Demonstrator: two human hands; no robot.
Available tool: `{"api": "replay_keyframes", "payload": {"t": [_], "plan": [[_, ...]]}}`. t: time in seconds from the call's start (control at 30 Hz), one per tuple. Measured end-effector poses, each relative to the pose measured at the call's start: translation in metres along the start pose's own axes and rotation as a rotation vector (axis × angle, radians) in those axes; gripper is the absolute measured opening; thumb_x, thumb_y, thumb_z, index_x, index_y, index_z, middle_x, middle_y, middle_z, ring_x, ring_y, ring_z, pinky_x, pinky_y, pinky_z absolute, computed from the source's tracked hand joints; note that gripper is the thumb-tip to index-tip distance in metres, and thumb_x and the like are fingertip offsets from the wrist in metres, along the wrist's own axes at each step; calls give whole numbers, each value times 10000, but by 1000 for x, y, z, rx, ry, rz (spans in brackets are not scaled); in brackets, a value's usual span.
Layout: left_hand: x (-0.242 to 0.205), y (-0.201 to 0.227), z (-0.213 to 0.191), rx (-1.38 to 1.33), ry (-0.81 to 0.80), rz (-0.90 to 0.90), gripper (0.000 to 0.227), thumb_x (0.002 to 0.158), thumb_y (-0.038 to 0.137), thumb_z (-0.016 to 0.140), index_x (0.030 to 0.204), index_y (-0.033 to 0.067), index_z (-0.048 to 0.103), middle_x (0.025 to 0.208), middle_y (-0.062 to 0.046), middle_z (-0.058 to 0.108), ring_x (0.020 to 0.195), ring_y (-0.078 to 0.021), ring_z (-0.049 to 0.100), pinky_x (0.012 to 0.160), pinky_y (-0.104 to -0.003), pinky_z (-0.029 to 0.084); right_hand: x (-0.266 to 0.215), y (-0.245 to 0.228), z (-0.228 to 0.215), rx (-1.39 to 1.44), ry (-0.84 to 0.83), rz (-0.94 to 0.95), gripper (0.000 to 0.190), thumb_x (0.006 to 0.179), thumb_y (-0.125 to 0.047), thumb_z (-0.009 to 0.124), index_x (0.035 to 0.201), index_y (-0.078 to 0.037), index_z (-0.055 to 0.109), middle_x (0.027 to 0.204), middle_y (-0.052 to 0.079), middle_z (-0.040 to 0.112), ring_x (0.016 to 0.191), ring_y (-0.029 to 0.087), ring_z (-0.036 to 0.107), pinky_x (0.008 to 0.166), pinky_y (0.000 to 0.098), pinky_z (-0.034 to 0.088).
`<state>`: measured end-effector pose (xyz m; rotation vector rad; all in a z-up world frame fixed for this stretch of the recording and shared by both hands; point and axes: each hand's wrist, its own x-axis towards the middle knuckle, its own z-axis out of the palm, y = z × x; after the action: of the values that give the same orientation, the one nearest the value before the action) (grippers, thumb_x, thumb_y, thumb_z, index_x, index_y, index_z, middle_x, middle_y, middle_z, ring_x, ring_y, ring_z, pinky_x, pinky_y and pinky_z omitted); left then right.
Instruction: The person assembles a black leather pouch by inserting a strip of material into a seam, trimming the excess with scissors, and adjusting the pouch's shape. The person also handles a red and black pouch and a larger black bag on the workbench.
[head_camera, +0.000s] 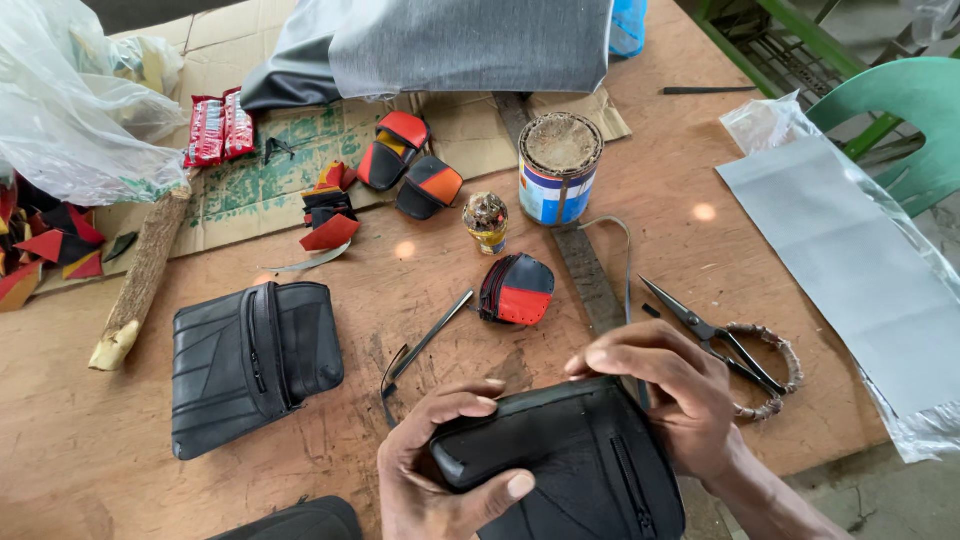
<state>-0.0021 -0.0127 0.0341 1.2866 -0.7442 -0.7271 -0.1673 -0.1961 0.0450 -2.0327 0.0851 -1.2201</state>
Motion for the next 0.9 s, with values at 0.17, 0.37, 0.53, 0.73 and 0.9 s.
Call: {"api": "replay_keyframes", "payload": {"t": [0.17,0.37,0.53,0.73,0.9], "plan": [[1,1,-1,2,-112,164,563,667,172,989,1141,12,731,1234,-215,760,1246,-306,720,1083,-444,555,-14,10,-1,-23,15,-61,326,797,-111,840,1094,-105,703,1005,74,767,932,184,803,772,306,642],[3,7,1,8,-124,116,583,667,192,982,1160,-10,747,1256,-213,757,1265,-314,719,1122,-438,526,-14,18,-4,-11,-39,-18,299,852,-139,822,1123,-121,696,1036,30,774,943,160,791,787,297,633],[9,12,11,-219,-91,-67,861,574,165,980,1321,0,585,1264,-195,699,1237,-321,669,1085,-437,504,-19,23,-7,22,-130,-9,360,849,-128,797,1200,-134,717,1095,74,759,952,157,771,783,276,675],[8,24,5,-3,-140,-416,1042,478,140,962,1424,101,530,1243,-129,740,1214,-296,715,1067,-392,531,-17,36,-8,4,-22,109,542,893,-160,802,1400,-170,611,1264,64,710,1068,138,729,898,286,628],[3,28,-17,840,-203,41,870,564,287,1008,1332,90,651,1210,-108,761,1160,-260,749,982,-392,583,4,28,-39,45,-539,477,623,910,-178,683,1498,-113,488,1518,154,587,1383,282,573,1082,446,451]]}}
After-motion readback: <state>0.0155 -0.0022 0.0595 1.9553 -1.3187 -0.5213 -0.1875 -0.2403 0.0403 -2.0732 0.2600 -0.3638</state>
